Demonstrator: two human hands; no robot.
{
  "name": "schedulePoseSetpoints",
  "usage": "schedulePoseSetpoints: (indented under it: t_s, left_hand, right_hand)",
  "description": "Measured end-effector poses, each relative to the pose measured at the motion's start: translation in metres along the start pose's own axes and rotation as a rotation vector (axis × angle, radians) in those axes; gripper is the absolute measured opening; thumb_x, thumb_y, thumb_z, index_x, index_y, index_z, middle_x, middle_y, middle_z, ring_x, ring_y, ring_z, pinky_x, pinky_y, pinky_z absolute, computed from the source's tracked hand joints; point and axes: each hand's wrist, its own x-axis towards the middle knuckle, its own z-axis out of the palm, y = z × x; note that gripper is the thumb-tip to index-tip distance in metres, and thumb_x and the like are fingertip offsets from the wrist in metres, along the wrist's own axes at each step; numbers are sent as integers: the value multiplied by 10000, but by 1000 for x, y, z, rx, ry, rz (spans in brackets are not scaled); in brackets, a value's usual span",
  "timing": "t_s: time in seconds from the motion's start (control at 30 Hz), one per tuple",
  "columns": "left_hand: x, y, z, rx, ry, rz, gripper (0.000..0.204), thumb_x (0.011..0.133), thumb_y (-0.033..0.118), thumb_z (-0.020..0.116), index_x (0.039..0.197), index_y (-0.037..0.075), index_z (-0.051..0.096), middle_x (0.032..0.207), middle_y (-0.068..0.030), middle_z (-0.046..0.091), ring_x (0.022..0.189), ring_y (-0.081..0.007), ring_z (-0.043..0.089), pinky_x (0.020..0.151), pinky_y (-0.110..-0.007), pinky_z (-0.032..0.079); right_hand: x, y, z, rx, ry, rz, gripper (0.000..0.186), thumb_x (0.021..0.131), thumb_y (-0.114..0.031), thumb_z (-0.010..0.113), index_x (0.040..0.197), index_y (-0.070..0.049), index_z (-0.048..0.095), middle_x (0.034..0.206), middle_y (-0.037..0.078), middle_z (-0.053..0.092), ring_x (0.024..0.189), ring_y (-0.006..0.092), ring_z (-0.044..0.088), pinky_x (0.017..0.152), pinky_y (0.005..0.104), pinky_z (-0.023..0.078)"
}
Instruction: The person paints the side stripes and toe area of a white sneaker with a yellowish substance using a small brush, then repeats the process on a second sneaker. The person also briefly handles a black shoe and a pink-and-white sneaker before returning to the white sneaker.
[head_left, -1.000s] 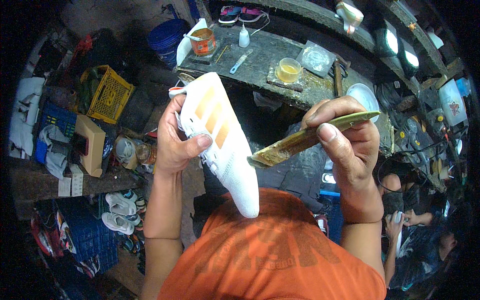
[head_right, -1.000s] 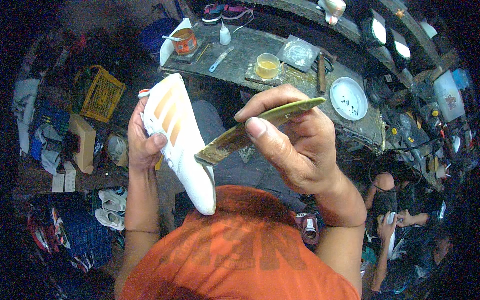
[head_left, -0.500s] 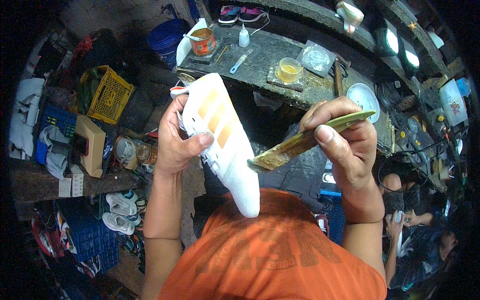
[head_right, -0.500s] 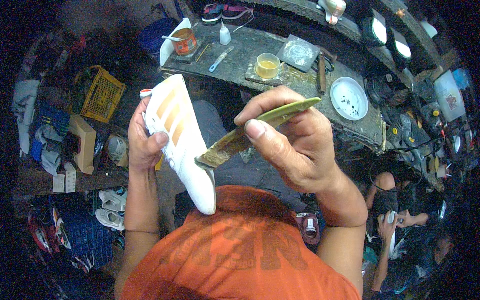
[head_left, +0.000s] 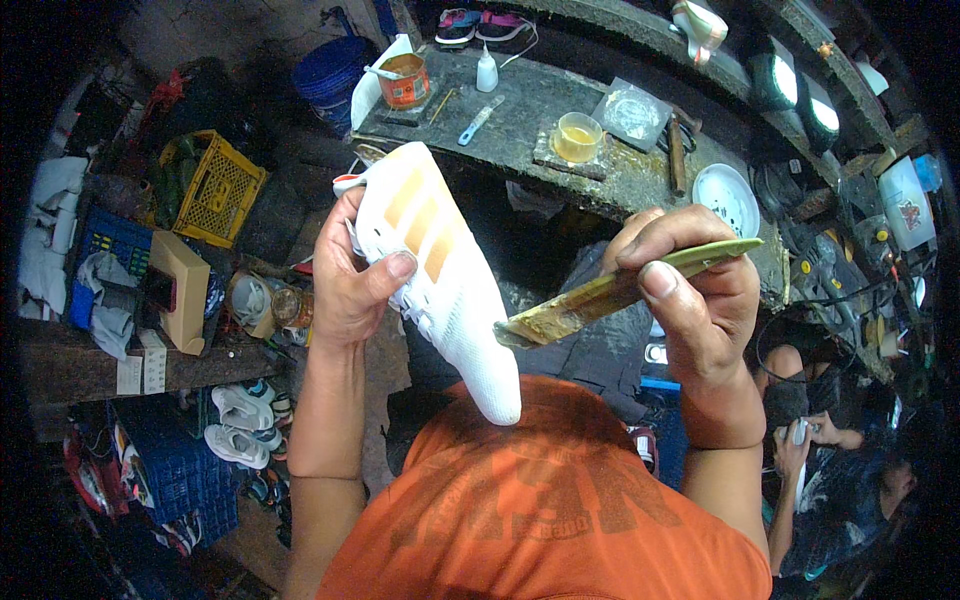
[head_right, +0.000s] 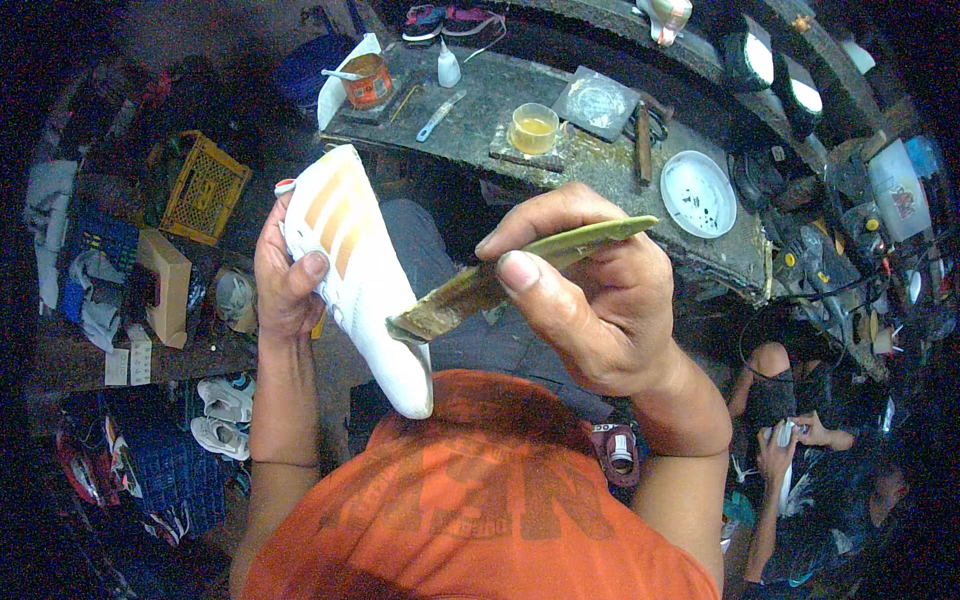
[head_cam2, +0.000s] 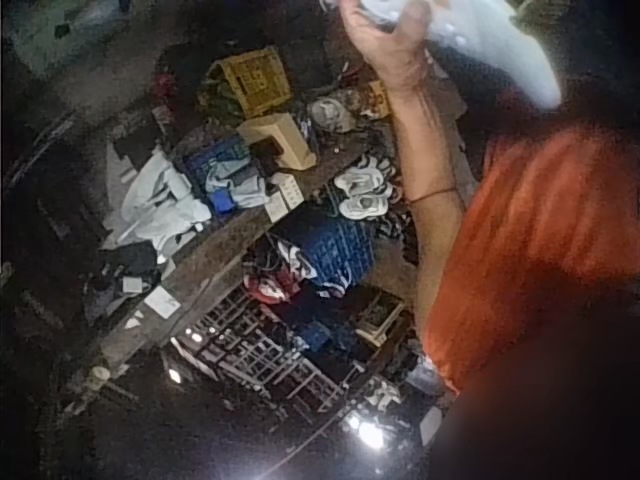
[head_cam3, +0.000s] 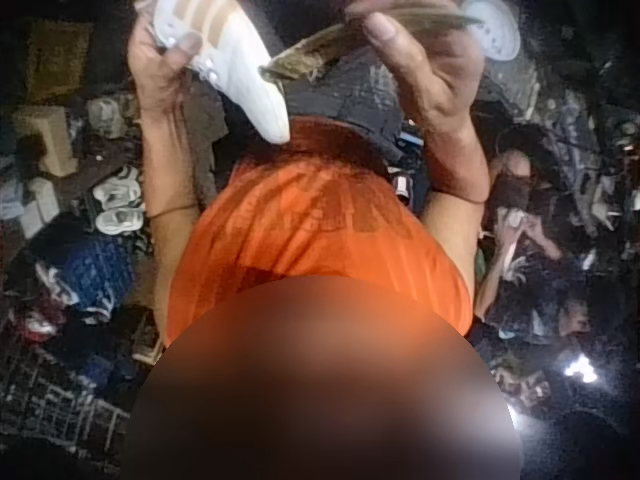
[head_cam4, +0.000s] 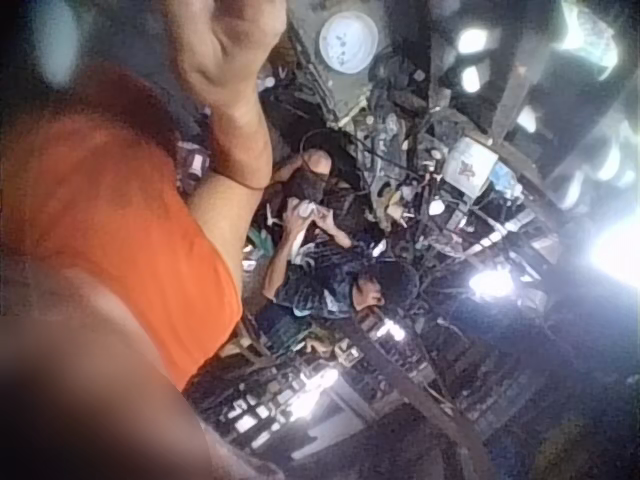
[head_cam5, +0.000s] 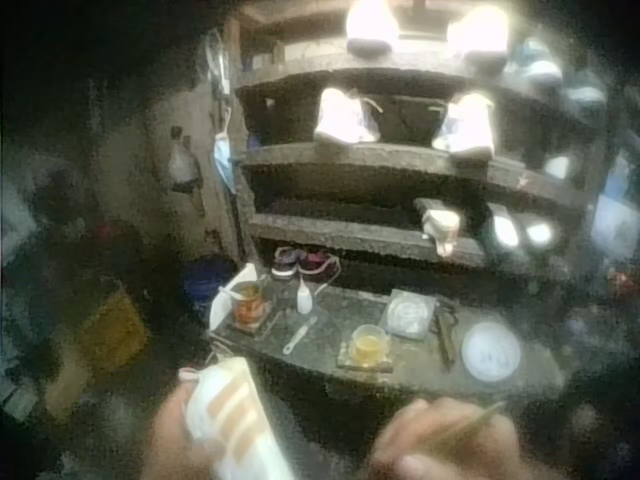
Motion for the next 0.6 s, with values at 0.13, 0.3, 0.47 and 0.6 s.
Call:
schedulePoseSetpoints:
  t_s: [0.13, 0.3, 0.47, 0.6]
  left_hand:
    - [0, 0, 1, -30, 6, 5, 738, 724, 165, 857, 1310, -50, 463, 1189, -148, 648, 1068, -211, 674, 979, -367, 553]
    - [1, 0, 0, -45, 5, 3, 759, 729, 161, 854, 1330, -55, 443, 1201, -157, 647, 1076, -219, 676, 981, -374, 555]
    - [2, -1, 0, -66, 9, 2, 772, 731, 161, 854, 1341, -56, 433, 1208, -160, 646, 1078, -225, 679, 979, -382, 560]
    - [2, -1, 0, -83, 32, 10, 768, 741, 157, 850, 1348, -54, 429, 1213, -160, 645, 1081, -229, 680, 977, -383, 563]
  right_hand:
    - [-2, 1, -1, 25, 7, 16, 176, 951, -122, 662, 1051, 22, 673, 981, 81, 649, 885, 131, 610, 771, 271, 482]
    - [-4, -1, -1, 18, 10, 23, 179, 944, -121, 668, 1050, 23, 671, 976, 82, 650, 864, 130, 612, 754, 270, 486]
    - [-6, -2, 2, 60, 19, 1, 179, 943, -121, 664, 1043, 27, 670, 986, 96, 657, 863, 140, 616, 756, 281, 493]
    - [-4, -1, 2, -5, 1, -70, 172, 926, -107, 663, 1033, 27, 668, 959, 116, 666, 844, 181, 626, 763, 316, 499]
